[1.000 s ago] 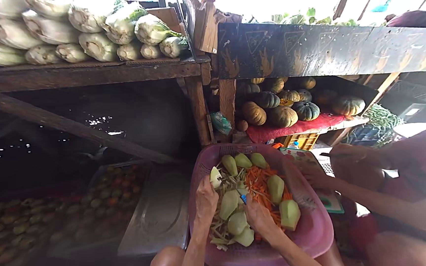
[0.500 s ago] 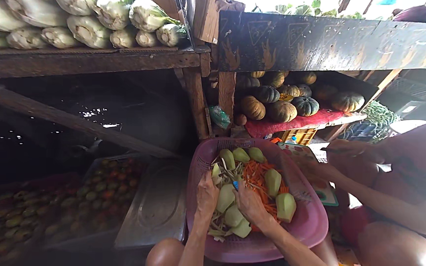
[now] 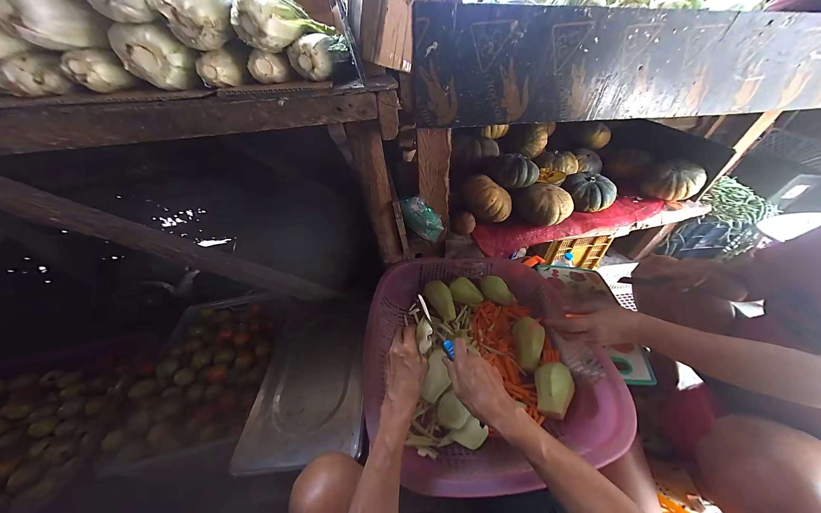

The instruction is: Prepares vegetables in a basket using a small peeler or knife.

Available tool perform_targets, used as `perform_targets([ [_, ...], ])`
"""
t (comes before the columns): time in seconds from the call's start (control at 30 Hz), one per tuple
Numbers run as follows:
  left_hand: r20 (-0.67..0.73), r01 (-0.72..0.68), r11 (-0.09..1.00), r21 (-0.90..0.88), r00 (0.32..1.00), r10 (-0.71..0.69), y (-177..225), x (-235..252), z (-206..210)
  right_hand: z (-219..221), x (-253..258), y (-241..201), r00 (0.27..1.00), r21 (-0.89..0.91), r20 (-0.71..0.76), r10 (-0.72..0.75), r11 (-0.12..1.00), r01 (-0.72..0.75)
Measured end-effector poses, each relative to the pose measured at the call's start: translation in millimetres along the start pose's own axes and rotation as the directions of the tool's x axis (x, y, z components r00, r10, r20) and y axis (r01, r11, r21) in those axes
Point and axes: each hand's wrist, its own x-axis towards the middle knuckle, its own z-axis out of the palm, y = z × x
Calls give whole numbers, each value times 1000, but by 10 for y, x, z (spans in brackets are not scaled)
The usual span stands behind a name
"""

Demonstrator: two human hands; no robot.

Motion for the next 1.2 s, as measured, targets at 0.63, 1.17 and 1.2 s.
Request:
perform_targets([
  [0.63, -49, -47, 998, -52, 998, 44, -27, -2, -68, 202, 21, 157, 987, 41, 154, 40, 998, -47],
  [1.17, 132, 183, 947, -263, 980, -152, -81, 55, -214, 103, -63, 77, 981, 162, -189, -35, 985, 66],
  [1.2, 134, 182, 944, -275, 980, -150, -89, 58, -216, 119, -68, 91, 981, 149, -189, -33, 987, 62],
])
